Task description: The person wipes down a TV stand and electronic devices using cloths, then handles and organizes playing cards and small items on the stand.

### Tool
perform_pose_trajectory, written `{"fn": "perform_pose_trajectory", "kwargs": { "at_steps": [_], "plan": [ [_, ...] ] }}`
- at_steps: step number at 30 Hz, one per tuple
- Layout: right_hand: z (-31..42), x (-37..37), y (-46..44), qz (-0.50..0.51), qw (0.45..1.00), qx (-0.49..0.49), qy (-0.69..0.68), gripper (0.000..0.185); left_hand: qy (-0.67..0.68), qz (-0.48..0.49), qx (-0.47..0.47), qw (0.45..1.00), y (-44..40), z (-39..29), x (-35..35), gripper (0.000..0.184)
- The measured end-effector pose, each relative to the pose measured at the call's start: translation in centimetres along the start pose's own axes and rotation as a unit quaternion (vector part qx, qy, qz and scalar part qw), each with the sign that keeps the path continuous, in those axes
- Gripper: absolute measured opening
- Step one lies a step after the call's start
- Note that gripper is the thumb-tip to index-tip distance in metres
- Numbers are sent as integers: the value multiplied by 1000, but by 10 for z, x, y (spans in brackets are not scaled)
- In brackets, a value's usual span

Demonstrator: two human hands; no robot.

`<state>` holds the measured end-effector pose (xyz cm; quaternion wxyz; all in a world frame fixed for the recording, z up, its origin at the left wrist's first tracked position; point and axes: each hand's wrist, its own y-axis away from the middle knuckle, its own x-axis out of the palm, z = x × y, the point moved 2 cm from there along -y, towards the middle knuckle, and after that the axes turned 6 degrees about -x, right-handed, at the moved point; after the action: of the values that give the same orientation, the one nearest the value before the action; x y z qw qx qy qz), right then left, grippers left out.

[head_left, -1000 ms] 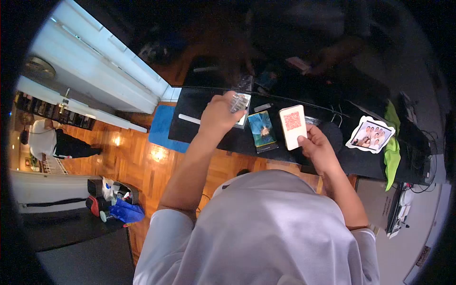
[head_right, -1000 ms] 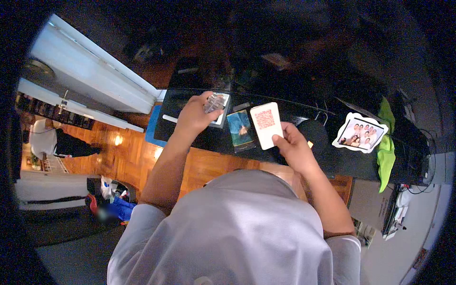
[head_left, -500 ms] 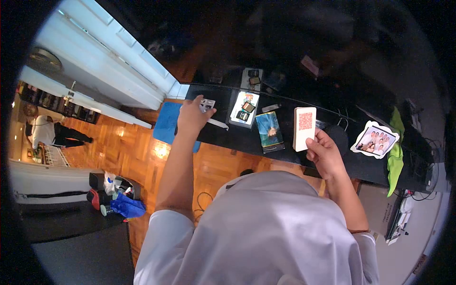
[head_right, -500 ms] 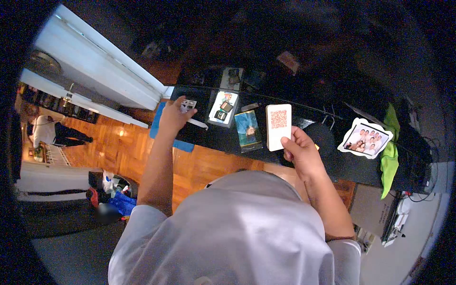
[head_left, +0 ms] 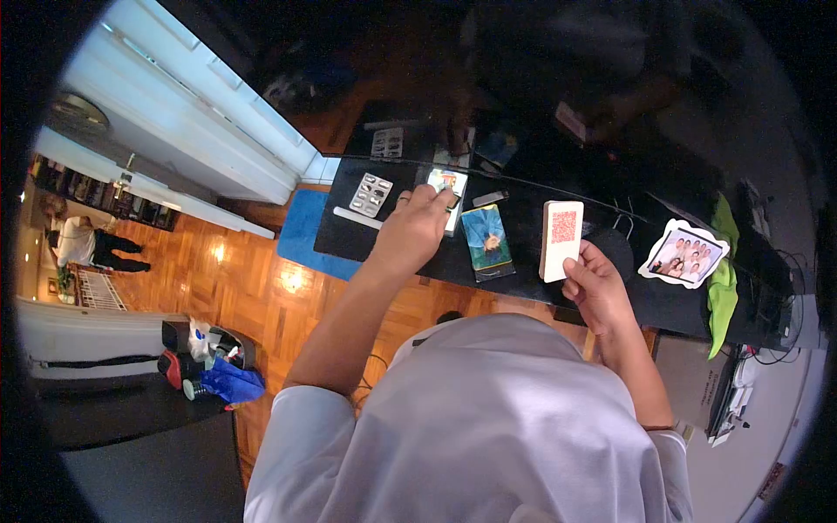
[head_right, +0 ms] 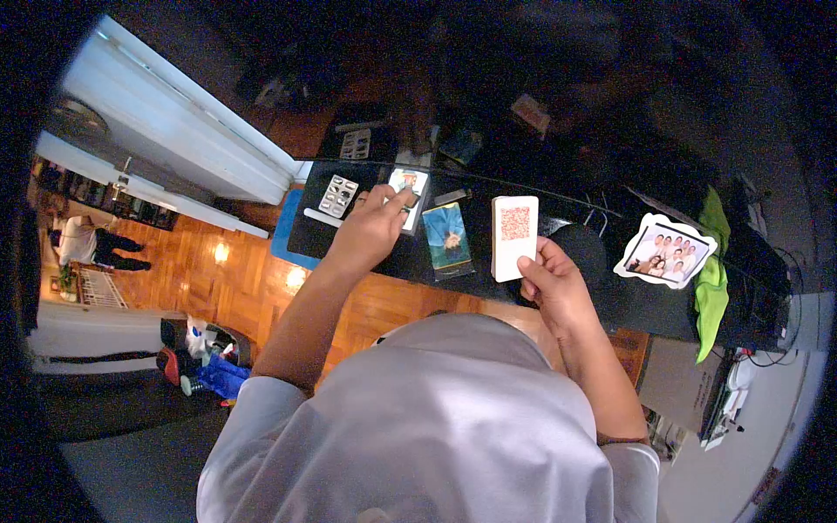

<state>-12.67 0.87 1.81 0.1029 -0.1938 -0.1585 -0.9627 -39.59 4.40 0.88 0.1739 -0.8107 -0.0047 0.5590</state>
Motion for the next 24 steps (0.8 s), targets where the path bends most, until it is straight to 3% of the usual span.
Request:
{"fn": "perform_pose_trajectory", "kwargs": {
  "at_steps": [5,7,10,16,19,24],
  "plan": [
    [-1,0,2,3,1000,8,-4,26,46,34,15,998,-11,9,-8,28],
    [-3,1,1,5,1000,9,0,26,31,119,32,992,-16,12,-10,30],
    [-4,2,0,5,1000,6,1,25,50,167,33,984,-23,16,-11,33],
    [-3,7,3,-1,1000,3,-3,27,86,166,-31,982,-26,21,-12,38],
    [-6,7,3,-8,1000,-2,-6,27,72,215,-29,974,-27,25,-13,42],
    [-11,8,4,-11,1000,4,-19,26,64,196,4,978,-39,25,-9,38]
  ]
}}
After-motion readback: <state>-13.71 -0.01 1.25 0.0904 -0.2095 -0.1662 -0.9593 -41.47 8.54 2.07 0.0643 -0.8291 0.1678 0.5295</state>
